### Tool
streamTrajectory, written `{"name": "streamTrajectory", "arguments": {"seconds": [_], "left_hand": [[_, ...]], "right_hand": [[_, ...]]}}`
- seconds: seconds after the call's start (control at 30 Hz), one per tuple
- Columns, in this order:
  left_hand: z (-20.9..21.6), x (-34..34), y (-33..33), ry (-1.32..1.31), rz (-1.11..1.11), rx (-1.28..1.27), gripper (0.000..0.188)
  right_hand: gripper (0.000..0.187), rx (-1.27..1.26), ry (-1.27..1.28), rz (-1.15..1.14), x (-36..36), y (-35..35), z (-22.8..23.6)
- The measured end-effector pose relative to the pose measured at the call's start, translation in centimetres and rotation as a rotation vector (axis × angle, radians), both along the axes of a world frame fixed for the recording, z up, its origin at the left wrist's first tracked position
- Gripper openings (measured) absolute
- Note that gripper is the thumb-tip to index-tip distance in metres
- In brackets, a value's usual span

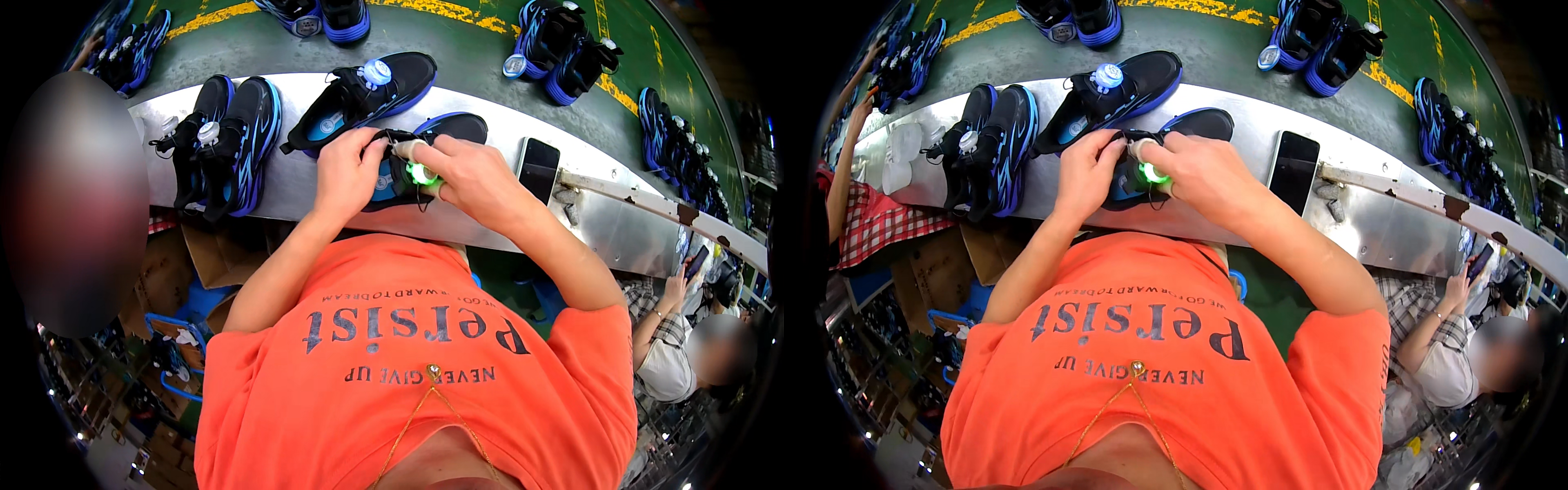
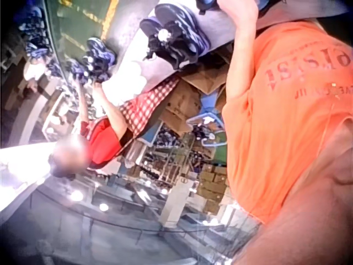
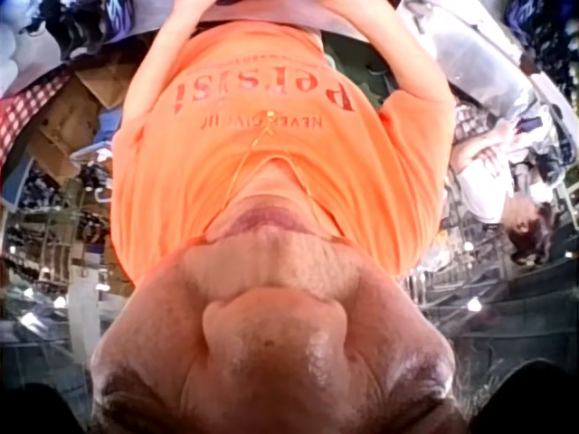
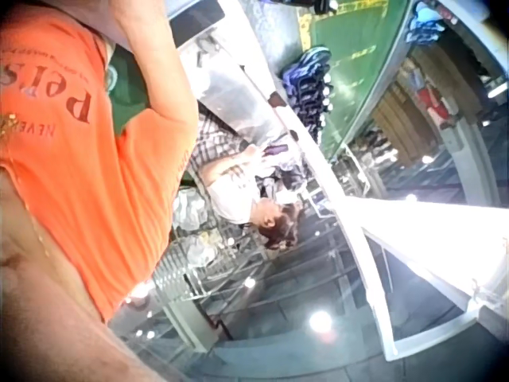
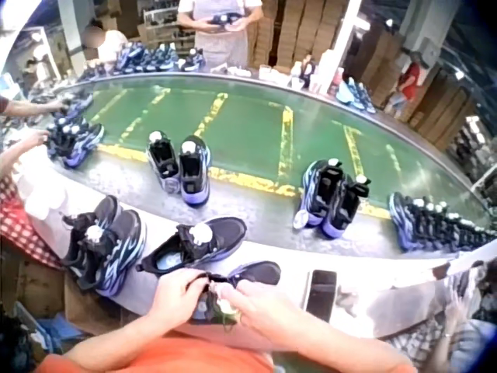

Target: The person repeatedly picks up black and blue sneakers from a metal table and attaches small circular white components to the tongue area of each shoe. They handle the shoes one at a time, placing each finished shoe back on the table before moving to the next.

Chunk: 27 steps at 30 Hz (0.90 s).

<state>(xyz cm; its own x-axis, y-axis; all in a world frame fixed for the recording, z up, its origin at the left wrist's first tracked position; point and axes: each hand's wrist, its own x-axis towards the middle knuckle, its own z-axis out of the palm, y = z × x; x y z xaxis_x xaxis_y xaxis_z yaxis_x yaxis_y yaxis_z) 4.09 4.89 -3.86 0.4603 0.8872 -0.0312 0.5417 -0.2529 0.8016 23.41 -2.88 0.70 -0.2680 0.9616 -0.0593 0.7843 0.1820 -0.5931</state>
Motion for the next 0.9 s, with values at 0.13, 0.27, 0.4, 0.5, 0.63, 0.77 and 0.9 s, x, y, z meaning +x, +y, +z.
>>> {"name": "streamTrajectory", "arguments": {"seconds": [0.13,0.27,0.4,0.5,0.63,0.77,0.9], "left_hand": [[2.7,-0.7,-0.8,-0.165,0.165,-0.176,0.027],[6.3,-0.2,0.3,0.263,-0.326,-0.57,0.032],[5.9,-0.1,0.7,0.118,-0.29,-0.811,0.025],[5.9,0.2,-0.1,0.076,-0.249,-0.891,0.022],[5.6,-0.2,-0.8,0.041,-0.22,-0.903,0.022],[5.2,-0.1,-1.0,0.099,-0.284,-0.826,0.021],[5.0,-0.1,-1.2,0.027,-0.214,-0.866,0.021]], "right_hand": [[0.048,-0.038,0.075,-0.046,0.0,0.5,0.4],[0.052,-0.117,0.299,-0.09,0.8,0.5,-0.7],[0.05,-0.209,0.564,-0.202,1.2,-0.3,0.2],[0.04,0.062,0.38,-0.292,-0.4,-0.9,-1.0],[0.035,-0.238,0.404,-0.232,0.7,0.4,1.2],[0.035,-0.144,0.396,-0.273,0.2,-0.5,0.6],[0.032,-0.173,0.146,-0.31,0.0,-0.4,0.7]]}}
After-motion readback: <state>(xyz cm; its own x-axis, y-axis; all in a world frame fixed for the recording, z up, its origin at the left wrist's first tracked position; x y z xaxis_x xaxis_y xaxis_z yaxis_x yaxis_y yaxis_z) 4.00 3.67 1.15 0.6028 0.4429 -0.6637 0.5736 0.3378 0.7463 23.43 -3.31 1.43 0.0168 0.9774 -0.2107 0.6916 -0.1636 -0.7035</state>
